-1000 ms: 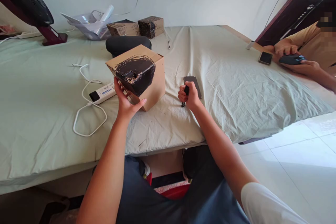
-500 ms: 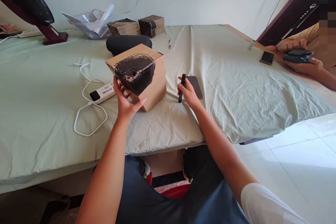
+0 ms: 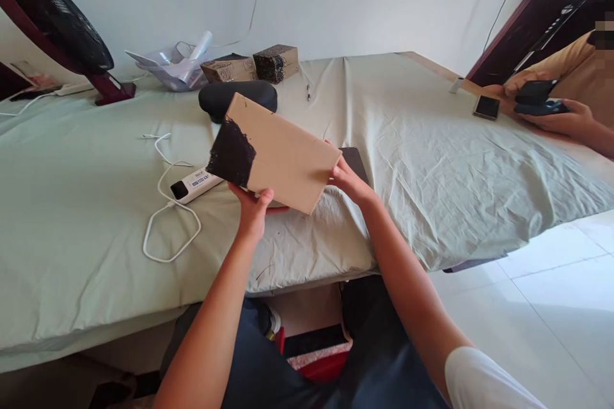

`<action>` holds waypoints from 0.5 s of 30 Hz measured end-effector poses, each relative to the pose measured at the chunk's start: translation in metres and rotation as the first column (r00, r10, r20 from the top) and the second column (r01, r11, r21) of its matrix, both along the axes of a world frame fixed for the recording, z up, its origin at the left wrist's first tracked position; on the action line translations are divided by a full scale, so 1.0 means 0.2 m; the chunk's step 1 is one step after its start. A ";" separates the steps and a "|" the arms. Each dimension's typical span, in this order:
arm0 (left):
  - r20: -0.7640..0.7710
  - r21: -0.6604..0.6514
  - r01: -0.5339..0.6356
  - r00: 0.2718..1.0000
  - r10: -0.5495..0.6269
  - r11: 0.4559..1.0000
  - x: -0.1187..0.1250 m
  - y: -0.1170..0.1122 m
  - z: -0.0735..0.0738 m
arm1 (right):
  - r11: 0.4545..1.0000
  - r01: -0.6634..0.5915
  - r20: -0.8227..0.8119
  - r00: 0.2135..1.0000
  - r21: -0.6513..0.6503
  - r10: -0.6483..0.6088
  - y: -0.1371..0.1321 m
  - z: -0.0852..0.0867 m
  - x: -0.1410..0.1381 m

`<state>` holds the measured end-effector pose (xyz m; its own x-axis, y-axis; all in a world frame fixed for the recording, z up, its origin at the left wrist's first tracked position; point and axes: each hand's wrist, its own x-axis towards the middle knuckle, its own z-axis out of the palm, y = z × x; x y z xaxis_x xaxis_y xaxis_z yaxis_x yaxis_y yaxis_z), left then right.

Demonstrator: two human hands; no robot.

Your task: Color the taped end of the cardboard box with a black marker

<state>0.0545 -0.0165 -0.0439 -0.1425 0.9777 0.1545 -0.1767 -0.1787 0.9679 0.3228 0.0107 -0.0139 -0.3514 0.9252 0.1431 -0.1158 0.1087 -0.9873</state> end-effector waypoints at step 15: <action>0.272 0.018 -0.227 0.938 0.214 0.974 -0.10 0.00 0.16 | 0.996 0.035 0.222 0.975 -0.077 -0.017 -0.01 0.08 0.05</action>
<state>0.0347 -0.0156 -0.0117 -0.3961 0.9094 0.1272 -0.3775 -0.2876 0.8802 0.3332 0.0079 0.0014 -0.3415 0.9398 -0.0103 0.1084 0.0285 -0.9937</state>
